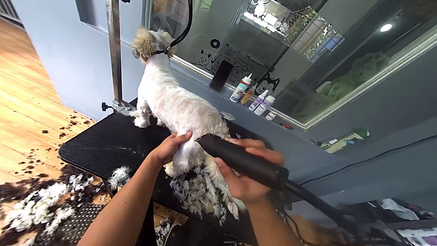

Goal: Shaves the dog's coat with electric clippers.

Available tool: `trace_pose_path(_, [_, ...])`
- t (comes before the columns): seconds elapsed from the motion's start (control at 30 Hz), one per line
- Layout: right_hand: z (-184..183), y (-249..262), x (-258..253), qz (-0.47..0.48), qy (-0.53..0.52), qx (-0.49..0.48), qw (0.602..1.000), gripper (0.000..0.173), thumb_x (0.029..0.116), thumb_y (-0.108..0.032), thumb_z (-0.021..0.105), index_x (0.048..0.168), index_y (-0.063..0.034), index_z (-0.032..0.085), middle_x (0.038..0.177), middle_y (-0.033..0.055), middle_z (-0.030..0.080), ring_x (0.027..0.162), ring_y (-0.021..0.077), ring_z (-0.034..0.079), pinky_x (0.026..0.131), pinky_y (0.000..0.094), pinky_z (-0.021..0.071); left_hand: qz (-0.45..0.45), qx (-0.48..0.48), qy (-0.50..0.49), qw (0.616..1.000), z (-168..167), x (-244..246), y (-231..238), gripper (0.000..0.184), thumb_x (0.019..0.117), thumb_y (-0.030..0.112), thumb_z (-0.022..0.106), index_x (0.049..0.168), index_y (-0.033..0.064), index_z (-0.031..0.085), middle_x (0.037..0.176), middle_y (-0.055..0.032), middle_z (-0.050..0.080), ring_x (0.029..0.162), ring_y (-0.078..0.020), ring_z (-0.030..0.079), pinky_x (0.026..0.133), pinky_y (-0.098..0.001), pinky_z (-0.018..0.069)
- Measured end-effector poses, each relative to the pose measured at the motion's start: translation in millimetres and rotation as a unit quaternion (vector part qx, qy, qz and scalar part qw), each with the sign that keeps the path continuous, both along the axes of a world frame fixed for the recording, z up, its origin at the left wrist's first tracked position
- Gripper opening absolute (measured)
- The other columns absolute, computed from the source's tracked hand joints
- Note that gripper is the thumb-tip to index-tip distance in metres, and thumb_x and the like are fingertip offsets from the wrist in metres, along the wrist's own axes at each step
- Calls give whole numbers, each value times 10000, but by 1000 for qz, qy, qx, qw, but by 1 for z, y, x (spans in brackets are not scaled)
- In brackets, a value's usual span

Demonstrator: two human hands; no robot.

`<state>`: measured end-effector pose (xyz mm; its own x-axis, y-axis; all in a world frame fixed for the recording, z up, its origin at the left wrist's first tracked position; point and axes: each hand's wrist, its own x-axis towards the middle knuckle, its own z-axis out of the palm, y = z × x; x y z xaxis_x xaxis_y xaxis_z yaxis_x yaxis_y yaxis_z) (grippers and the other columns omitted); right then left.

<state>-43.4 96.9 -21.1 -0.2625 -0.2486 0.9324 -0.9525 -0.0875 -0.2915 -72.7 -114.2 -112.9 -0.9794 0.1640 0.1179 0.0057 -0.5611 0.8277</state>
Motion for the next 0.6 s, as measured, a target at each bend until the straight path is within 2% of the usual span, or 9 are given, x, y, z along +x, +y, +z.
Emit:
trace_pose_path(0.1, [-31,-5,-7,-22,8,-3,1000,628,727,-63,896,1255,-212,591,1175,10,677,1097,226,686,939,442,622,8,-1,-2,1000,-2,-2,2,250,1054,264,463,1130,105,639,880,-55,756,780,-132,735,718,-317,628])
trace_pose_path(0.2, [-61,-6,-7,-17,-50,24,998,599,721,-65,901,1221,-212,607,1153,8,681,1078,202,692,914,407,630,-1,10,5,1000,-7,-4,1,240,1034,278,493,1139,116,635,901,-52,758,798,-131,736,736,-322,628])
trace_pose_path(0.3, [-46,-1,0,10,-114,103,988,532,726,-62,917,1171,-153,640,1107,49,708,1048,215,711,890,409,642,-12,15,13,1000,-7,-7,-2,260,1044,291,490,1142,111,649,920,-61,760,822,-137,738,758,-329,627])
trace_pose_path(0.37, [-21,-1,9,19,-113,85,990,562,718,-40,917,1187,-169,635,1100,45,715,1031,223,722,871,418,652,-20,17,17,999,-7,-6,-3,272,1058,292,475,1139,106,657,928,-63,762,828,-137,740,761,-329,629])
trace_pose_path(0.43, [-4,-6,13,-4,-65,35,997,606,729,-62,914,1225,-221,605,1131,5,701,1048,208,716,878,411,651,-21,15,18,1000,-5,-6,-3,290,1060,298,464,1122,105,670,912,-62,761,811,-136,738,741,-327,629])
trace_pose_path(0.5, [-7,-15,10,-44,-25,6,999,622,743,-78,909,1247,-227,577,1157,-10,665,1066,196,700,896,411,644,-21,10,14,1000,-4,-5,0,287,1061,309,461,1130,107,654,899,-63,757,797,-139,737,728,-330,630])
trace_pose_path(0.6, [-48,-25,7,-78,-58,25,995,571,731,-104,910,1203,-200,603,1104,0,688,1013,179,710,867,400,647,-18,3,22,1000,-2,-5,3,266,1050,296,500,1135,97,657,919,-57,754,827,-136,730,768,-337,622])
